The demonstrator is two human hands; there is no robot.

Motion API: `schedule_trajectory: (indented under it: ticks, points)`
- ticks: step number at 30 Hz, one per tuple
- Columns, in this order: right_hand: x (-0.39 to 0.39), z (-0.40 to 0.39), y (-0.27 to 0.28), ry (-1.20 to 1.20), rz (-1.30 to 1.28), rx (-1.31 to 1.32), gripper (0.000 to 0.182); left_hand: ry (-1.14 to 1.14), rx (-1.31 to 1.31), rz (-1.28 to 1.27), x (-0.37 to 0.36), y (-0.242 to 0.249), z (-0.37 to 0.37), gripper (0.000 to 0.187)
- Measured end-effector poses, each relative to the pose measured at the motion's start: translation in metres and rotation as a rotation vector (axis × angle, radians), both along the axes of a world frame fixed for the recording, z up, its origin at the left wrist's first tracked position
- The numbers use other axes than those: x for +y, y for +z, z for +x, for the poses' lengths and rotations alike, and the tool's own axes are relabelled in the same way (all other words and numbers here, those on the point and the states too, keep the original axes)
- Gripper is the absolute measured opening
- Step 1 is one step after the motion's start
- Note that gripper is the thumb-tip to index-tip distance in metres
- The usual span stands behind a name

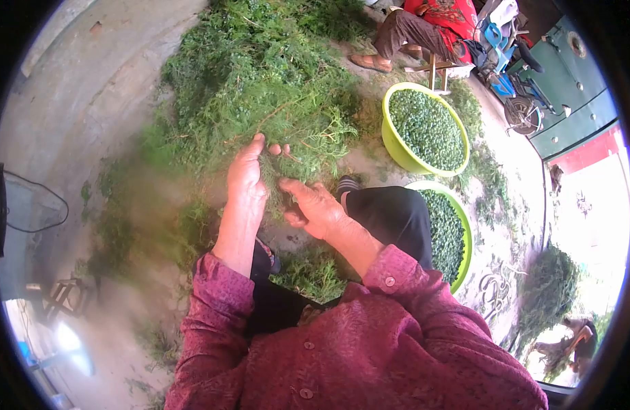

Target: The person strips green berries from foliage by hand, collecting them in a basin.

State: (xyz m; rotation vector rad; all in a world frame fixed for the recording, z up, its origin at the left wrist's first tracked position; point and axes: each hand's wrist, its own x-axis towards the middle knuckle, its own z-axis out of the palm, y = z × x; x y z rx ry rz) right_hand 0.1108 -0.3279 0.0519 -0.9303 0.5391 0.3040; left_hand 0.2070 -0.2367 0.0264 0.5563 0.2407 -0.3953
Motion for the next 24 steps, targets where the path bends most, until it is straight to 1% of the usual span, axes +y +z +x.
schedule_trajectory:
  ticks: [1,3,4,5,6,7,8,9,10,11,13,17,20,24]
  points:
    - [0.002,-0.004,0.001,-0.003,0.002,0.000,0.021,-0.003,0.000,0.002,0.002,0.002,0.000,0.014]
    - [0.010,-0.020,0.003,0.324,-0.170,-0.148,0.021,0.082,0.018,-0.032,0.007,0.008,0.004,0.016]
    - [0.017,-0.031,0.006,0.379,-0.060,-0.086,0.024,0.103,0.025,-0.007,0.012,0.006,0.011,0.016]
    - [0.021,-0.039,0.011,0.403,0.080,0.049,0.023,0.103,0.024,-0.010,0.013,0.005,0.014,0.016]
    - [0.018,-0.043,0.007,0.394,0.126,0.056,0.017,0.089,0.061,-0.040,0.014,0.003,0.016,0.015]
    - [0.011,-0.046,0.000,0.384,0.173,0.062,0.015,0.076,0.097,-0.068,0.016,0.003,0.017,0.015]
    - [0.002,-0.046,-0.009,0.293,0.250,0.063,0.016,0.021,0.070,-0.073,0.018,0.002,0.016,0.015]
    - [-0.010,-0.044,-0.020,0.201,0.328,0.065,0.017,0.023,0.074,-0.072,0.020,0.002,0.014,0.015]
    - [-0.023,-0.040,-0.032,0.197,0.336,0.006,0.020,-0.001,0.067,-0.056,0.021,0.004,0.011,0.015]
    - [-0.030,-0.041,-0.030,0.155,0.253,-0.004,0.017,-0.028,0.059,-0.041,0.021,0.006,0.008,0.015]
    - [-0.044,-0.035,-0.040,0.126,0.224,-0.067,0.016,-0.049,0.058,-0.049,0.019,0.007,0.008,0.016]
    - [-0.048,-0.016,-0.040,0.045,0.207,-0.091,0.017,-0.111,0.010,-0.080,0.014,0.005,0.004,0.017]
    - [-0.039,-0.002,-0.030,-0.139,0.261,-0.046,0.021,-0.130,0.020,-0.049,0.012,0.002,0.004,0.018]
    - [-0.033,0.003,-0.020,-0.110,0.263,-0.039,0.022,-0.135,0.062,-0.008,0.013,0.007,0.002,0.017]
